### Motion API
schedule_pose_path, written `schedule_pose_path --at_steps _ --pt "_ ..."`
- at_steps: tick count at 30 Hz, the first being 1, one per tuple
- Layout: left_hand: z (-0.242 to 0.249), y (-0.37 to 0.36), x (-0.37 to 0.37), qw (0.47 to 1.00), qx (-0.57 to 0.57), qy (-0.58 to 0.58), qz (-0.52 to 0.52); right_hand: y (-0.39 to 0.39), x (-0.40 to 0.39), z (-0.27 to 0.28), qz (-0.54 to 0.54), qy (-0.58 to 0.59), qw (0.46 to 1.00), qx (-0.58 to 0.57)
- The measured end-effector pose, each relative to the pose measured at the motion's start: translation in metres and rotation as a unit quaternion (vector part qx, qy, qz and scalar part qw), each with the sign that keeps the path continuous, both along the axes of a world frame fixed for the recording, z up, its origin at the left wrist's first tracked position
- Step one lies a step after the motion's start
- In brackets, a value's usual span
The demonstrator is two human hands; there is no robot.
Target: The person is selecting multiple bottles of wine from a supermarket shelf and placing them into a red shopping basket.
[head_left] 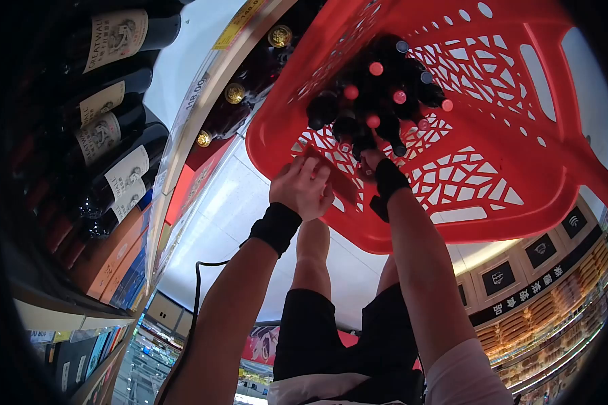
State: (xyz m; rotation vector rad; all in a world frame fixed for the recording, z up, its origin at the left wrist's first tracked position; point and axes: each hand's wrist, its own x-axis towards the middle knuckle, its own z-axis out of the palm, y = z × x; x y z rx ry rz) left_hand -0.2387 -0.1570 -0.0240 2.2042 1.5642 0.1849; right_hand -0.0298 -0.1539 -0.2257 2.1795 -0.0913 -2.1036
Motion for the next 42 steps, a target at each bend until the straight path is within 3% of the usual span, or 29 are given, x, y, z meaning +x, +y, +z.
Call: schedule_pose_path --at_steps 3,9,11,14,16,18,20,22,24,26,28,32,35,38,42 --pt "0.005 0.002 0.0 1.0 -0.001 0.008 0.004 0.001 -0.002 0.006 0.027 0.017 0.999 -0.007" --pt "0.002 -0.001 0.001 1.0 -0.012 0.022 0.003 -0.066 0.038 -0.122 0.018 0.053 0.994 0.092" --pt "0.002 -0.003 0.001 1.0 -0.009 0.028 -0.001 -0.05 0.028 -0.075 0.053 0.032 0.994 0.092" --pt "0.0 -0.011 0.002 0.999 -0.016 0.031 0.002 -0.059 0.037 -0.07 0.109 -0.026 0.989 0.099" --pt "0.0 -0.012 0.002 0.999 -0.019 0.035 0.002 -0.01 0.025 0.035 0.059 -0.059 0.996 0.027" --pt "-0.002 -0.009 0.0 0.999 -0.021 0.036 -0.001 -0.003 0.028 0.05 0.294 -0.008 0.954 0.054" --pt "-0.002 -0.009 0.0 0.999 -0.029 0.038 0.0 0.002 0.03 0.066 0.372 0.01 0.928 0.04" --pt "-0.001 -0.01 0.001 0.999 -0.027 0.041 0.002 0.009 0.026 0.1 0.299 -0.006 0.954 -0.013" --pt "0.002 -0.009 0.003 0.999 -0.021 0.041 0.001 -0.01 0.029 0.1 0.572 -0.016 0.81 0.129" --pt "0.006 -0.008 0.003 0.999 -0.013 0.038 -0.004 -0.024 0.031 0.116 0.63 -0.034 0.736 0.245" --pt "0.006 -0.011 -0.001 0.999 -0.029 0.043 -0.002 -0.026 0.019 0.158 0.506 -0.058 0.791 0.339" --pt "0.002 -0.012 -0.003 0.997 -0.051 0.055 -0.002 -0.026 0.008 0.193 0.422 0.063 0.841 0.333" --pt "0.003 -0.011 0.001 0.998 -0.038 0.056 -0.007 -0.031 0.0 0.21 0.439 0.102 0.834 0.319" --pt "0.009 -0.01 -0.004 0.997 -0.051 0.06 -0.003 -0.046 -0.016 0.224 0.45 0.113 0.799 0.382" --pt "0.02 -0.009 -0.008 0.988 -0.132 0.083 0.006 -0.074 -0.034 0.221 0.526 0.108 0.753 0.38"
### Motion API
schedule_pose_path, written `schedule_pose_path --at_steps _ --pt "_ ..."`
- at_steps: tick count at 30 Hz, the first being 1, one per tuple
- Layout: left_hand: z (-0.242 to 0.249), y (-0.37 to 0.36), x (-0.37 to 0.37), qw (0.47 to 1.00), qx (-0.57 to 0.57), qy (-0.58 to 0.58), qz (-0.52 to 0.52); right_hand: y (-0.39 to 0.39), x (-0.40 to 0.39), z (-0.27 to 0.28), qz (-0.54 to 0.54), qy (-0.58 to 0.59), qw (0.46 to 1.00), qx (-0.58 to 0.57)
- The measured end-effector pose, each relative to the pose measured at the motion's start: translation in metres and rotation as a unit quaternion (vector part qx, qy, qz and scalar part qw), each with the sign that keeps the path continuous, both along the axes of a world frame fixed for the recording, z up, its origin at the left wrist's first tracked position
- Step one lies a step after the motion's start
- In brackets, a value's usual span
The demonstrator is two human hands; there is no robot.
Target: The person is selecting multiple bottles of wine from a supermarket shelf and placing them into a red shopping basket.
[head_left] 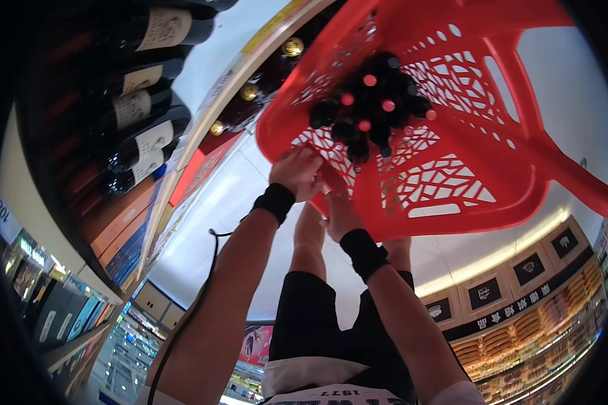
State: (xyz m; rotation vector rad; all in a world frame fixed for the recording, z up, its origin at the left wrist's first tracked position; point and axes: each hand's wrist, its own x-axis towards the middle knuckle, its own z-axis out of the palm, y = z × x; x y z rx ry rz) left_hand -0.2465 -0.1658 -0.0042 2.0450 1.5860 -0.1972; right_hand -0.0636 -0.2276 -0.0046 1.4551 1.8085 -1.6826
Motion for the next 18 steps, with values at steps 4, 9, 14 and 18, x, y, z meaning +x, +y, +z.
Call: schedule_pose_path --at_steps 4,9,14,18 --pt "0.009 0.001 0.007 1.0 -0.002 0.012 0.017 -0.006 0.007 -0.005 0.022 -0.005 0.999 0.029" --pt "0.008 0.001 0.022 0.999 0.02 -0.009 0.034 -0.005 0.02 0.007 -0.053 0.011 0.998 0.025" --pt "0.0 -0.013 0.029 0.993 0.062 -0.063 0.073 -0.01 0.033 0.006 -0.08 0.031 0.996 -0.015" --pt "0.008 0.005 0.032 0.975 0.02 -0.155 0.158 0.009 0.037 0.011 -0.082 0.019 0.996 -0.041"
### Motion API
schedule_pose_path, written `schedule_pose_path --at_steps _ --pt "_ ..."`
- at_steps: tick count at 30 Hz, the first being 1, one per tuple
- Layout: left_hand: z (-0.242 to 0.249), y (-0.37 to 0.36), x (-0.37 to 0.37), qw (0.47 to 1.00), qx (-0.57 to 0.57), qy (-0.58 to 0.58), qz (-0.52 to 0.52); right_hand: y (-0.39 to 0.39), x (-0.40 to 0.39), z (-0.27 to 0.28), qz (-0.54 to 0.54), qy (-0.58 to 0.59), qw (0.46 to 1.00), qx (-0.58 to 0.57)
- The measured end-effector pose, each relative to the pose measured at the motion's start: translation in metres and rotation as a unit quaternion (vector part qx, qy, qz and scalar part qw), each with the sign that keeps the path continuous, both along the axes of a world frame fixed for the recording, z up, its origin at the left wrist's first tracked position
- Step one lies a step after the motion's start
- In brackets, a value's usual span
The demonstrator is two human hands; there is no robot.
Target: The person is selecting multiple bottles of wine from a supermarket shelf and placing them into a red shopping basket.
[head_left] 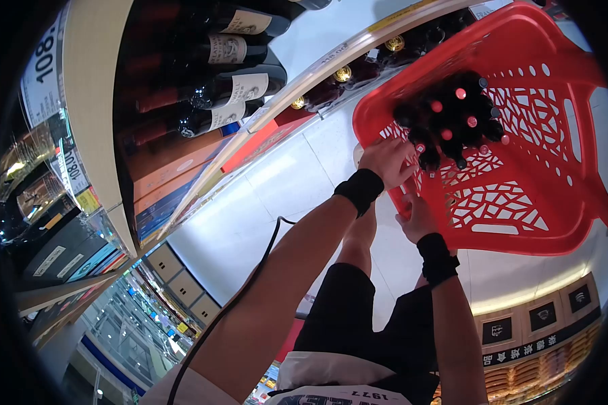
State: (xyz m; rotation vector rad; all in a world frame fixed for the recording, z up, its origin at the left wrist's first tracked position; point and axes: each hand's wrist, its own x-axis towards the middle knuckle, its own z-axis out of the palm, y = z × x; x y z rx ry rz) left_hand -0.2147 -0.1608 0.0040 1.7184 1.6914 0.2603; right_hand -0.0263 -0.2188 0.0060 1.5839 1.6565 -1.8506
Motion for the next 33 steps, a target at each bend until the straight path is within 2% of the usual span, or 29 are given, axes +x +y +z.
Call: schedule_pose_path --at_steps 1,2,5,6,9,10,13,16,19,21,23,25,28,31,33 --pt "0.002 0.002 -0.002 0.999 -0.015 -0.033 0.026 0.006 -0.003 0.006 -0.001 -0.009 1.0 -0.02" --pt "0.006 -0.002 -0.001 0.992 -0.026 -0.088 0.082 0.002 0.0 0.002 0.004 0.001 1.0 0.009" --pt "0.022 -0.017 0.0 0.968 0.073 -0.159 0.182 0.015 0.007 0.009 -0.043 -0.035 0.998 0.003" --pt "0.032 -0.021 0.0 0.961 0.072 -0.167 0.206 0.012 0.012 0.001 -0.085 -0.015 0.996 0.037" --pt "0.041 -0.033 -0.005 0.926 0.147 -0.164 0.306 0.019 0.027 -0.015 -0.111 0.01 0.99 0.089" --pt "0.048 -0.034 -0.007 0.905 0.133 -0.179 0.362 0.021 0.028 -0.014 -0.107 0.012 0.99 0.096" --pt "0.062 -0.034 -0.037 0.873 0.221 -0.142 0.411 0.025 0.022 -0.015 -0.098 0.035 0.994 0.033" --pt "0.082 -0.029 -0.072 0.822 0.256 -0.144 0.488 0.033 0.009 -0.006 -0.08 0.006 0.995 0.064" --pt "0.12 -0.015 -0.096 0.766 0.289 -0.126 0.56 0.041 -0.007 0.009 -0.104 0.041 0.988 0.102" --pt "0.137 -0.009 -0.115 0.77 0.348 -0.048 0.532 0.048 -0.018 0.014 -0.111 0.082 0.984 0.109" --pt "0.153 0.0 -0.132 0.742 0.353 -0.084 0.563 0.058 -0.03 0.023 -0.108 0.092 0.985 0.098" --pt "0.162 0.006 -0.151 0.762 0.35 -0.033 0.544 0.068 -0.045 0.036 -0.096 0.07 0.991 0.068" --pt "0.165 0.018 -0.166 0.78 0.342 -0.008 0.524 0.078 -0.068 0.042 -0.043 0.124 0.985 0.114" --pt "0.163 0.023 -0.19 0.797 0.358 -0.029 0.486 0.106 -0.105 0.082 0.012 0.15 0.986 0.066" --pt "0.167 0.026 -0.195 0.796 0.352 -0.028 0.493 0.119 -0.13 0.091 0.017 0.179 0.98 0.086"
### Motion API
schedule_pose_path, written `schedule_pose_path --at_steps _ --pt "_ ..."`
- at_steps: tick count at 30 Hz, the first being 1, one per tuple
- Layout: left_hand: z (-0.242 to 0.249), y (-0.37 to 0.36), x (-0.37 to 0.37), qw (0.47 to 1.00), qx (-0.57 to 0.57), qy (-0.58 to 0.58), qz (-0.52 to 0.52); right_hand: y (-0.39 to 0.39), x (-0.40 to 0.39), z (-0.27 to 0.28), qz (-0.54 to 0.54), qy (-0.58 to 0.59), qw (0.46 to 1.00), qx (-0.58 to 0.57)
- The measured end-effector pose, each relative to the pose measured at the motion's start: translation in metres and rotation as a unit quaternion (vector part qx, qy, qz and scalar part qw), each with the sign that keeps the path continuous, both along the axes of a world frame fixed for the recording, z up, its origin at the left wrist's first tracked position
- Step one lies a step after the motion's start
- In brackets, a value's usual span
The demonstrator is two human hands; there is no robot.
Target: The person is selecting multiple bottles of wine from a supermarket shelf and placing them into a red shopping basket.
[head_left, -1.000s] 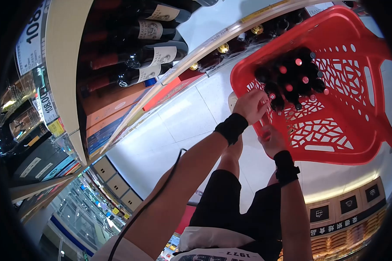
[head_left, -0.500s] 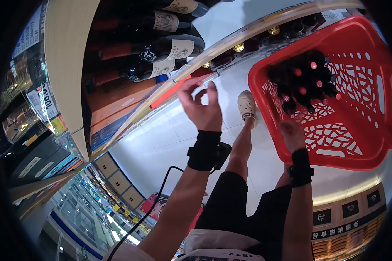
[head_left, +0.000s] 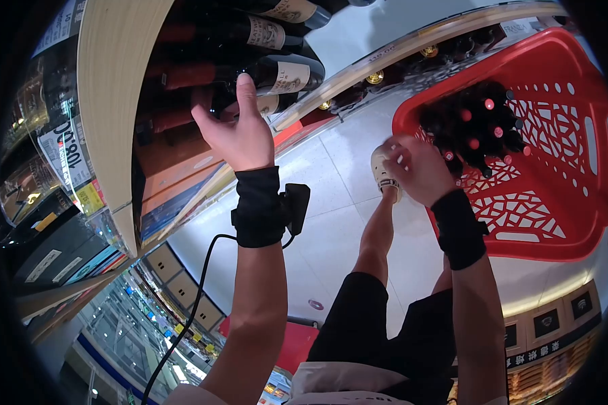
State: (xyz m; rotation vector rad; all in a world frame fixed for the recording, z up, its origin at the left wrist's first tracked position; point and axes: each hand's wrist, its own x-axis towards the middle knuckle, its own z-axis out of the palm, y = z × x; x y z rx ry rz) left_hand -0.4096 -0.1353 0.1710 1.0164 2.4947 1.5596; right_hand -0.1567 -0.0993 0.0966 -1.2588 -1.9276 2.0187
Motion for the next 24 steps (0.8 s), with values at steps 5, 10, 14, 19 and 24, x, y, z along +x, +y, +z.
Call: schedule_pose_path --at_steps 5,10,14,19,24 --pt "0.001 0.002 -0.012 0.999 -0.012 -0.034 0.002 0.026 -0.06 0.006 0.011 0.091 0.989 0.114" --pt "-0.001 0.006 -0.02 0.995 0.055 -0.073 -0.044 0.047 -0.106 0.012 -0.029 0.155 0.947 0.281" --pt "0.003 0.001 -0.021 0.994 0.035 -0.075 -0.065 0.057 -0.142 0.026 -0.031 0.181 0.936 0.299" --pt "0.01 -0.005 -0.004 0.995 0.002 -0.047 -0.091 0.061 -0.173 0.044 0.022 0.132 0.943 0.305" --pt "0.006 -0.011 0.004 0.982 0.045 -0.102 -0.153 0.064 -0.165 0.037 -0.04 0.169 0.937 0.302"
